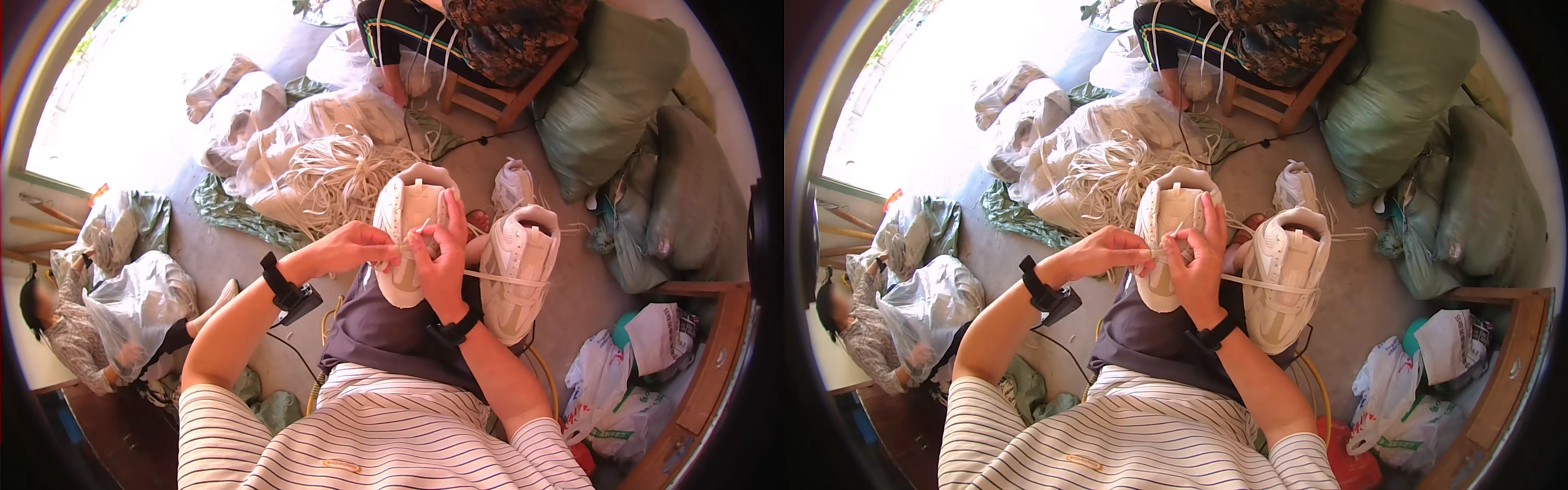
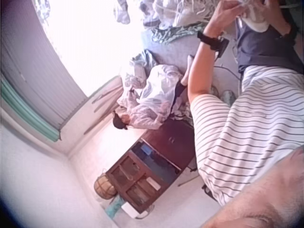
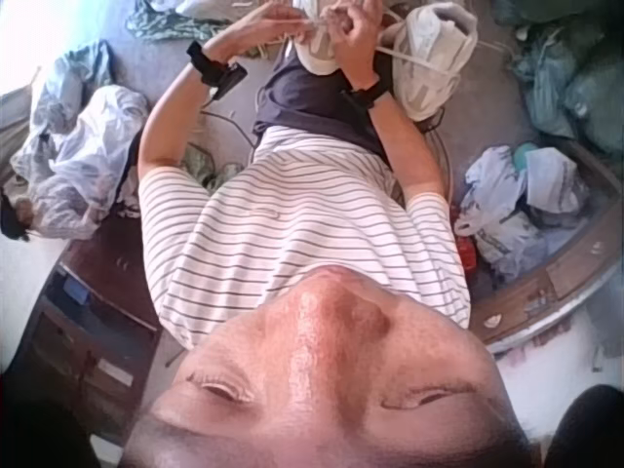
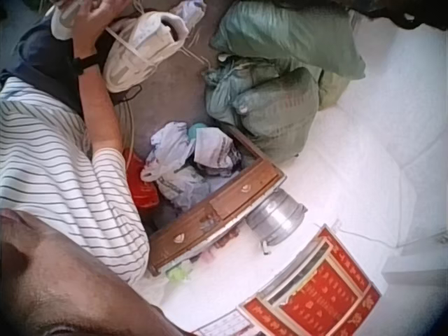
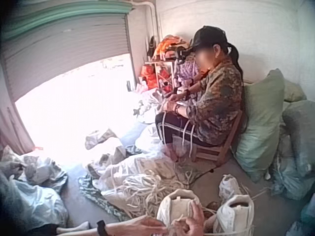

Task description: Insert and thread laces into a pair of white athletic shoes.

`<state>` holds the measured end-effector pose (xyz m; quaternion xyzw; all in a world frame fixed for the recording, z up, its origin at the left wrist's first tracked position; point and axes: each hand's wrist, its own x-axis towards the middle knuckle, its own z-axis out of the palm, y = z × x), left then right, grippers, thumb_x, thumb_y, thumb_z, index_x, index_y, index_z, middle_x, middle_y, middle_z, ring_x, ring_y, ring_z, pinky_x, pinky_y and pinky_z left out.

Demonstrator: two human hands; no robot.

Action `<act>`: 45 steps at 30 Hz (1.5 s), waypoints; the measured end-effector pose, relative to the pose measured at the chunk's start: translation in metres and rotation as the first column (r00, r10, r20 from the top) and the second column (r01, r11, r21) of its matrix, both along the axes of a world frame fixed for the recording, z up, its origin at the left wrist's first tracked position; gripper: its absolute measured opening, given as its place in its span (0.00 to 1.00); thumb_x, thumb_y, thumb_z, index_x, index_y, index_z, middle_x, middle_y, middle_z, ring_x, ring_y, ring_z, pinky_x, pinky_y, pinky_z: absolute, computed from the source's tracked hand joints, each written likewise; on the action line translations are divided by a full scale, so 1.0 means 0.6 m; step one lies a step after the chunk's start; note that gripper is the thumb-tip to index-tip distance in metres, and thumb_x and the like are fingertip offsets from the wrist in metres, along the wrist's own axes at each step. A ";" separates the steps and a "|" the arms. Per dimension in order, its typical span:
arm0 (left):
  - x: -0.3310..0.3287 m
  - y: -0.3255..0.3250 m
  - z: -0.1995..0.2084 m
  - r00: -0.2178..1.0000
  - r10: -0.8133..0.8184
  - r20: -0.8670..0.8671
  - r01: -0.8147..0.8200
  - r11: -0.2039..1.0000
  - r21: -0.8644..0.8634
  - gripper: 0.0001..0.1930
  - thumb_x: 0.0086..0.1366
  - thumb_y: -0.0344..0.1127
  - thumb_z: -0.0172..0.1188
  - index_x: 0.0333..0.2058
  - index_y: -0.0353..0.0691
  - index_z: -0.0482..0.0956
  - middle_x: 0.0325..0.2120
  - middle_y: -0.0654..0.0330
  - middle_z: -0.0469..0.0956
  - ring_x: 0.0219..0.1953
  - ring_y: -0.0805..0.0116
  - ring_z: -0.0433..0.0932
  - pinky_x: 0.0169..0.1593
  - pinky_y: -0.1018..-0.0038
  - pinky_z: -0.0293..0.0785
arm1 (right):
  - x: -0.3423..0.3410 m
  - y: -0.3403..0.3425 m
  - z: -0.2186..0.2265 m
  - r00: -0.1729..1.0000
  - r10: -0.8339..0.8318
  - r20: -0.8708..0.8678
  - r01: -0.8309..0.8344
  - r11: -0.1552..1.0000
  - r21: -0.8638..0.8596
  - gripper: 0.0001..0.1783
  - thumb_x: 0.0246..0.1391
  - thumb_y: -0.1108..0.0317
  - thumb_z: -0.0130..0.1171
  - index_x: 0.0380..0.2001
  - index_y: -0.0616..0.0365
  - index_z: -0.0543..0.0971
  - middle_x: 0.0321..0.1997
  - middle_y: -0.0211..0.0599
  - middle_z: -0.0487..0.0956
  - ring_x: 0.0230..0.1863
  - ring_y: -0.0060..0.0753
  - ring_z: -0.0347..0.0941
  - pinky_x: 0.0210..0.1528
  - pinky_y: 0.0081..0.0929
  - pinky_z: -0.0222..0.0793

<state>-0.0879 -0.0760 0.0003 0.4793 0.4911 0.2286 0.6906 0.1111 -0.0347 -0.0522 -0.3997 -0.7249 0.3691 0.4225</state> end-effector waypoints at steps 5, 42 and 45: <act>0.004 -0.001 -0.004 0.997 0.073 0.022 -0.073 0.997 0.020 0.17 0.70 0.43 0.54 0.35 0.33 0.81 0.30 0.65 0.80 0.36 0.80 0.75 0.44 0.80 0.70 | 0.001 0.000 0.001 1.000 -0.002 0.001 0.002 1.000 0.001 0.09 0.54 0.64 0.63 0.28 0.59 0.78 0.72 0.51 0.55 0.74 0.59 0.43 0.72 0.50 0.37; -0.072 -0.049 -0.069 0.965 0.191 0.180 -0.190 0.981 -0.025 0.14 0.70 0.39 0.55 0.34 0.33 0.81 0.29 0.65 0.80 0.34 0.78 0.77 0.44 0.79 0.72 | 0.388 0.184 0.167 0.728 -0.587 -0.355 0.536 0.810 -0.238 0.13 0.60 0.65 0.57 0.41 0.64 0.76 0.40 0.39 0.79 0.41 0.30 0.77 0.43 0.24 0.72; -0.084 -0.051 -0.068 0.963 0.166 0.210 -0.165 0.986 -0.023 0.14 0.70 0.40 0.55 0.35 0.33 0.81 0.30 0.65 0.80 0.34 0.78 0.78 0.45 0.79 0.72 | 0.540 0.222 0.169 0.597 -0.694 -0.402 0.619 0.718 -0.319 0.17 0.60 0.64 0.56 0.48 0.63 0.74 0.47 0.38 0.78 0.46 0.32 0.76 0.48 0.26 0.70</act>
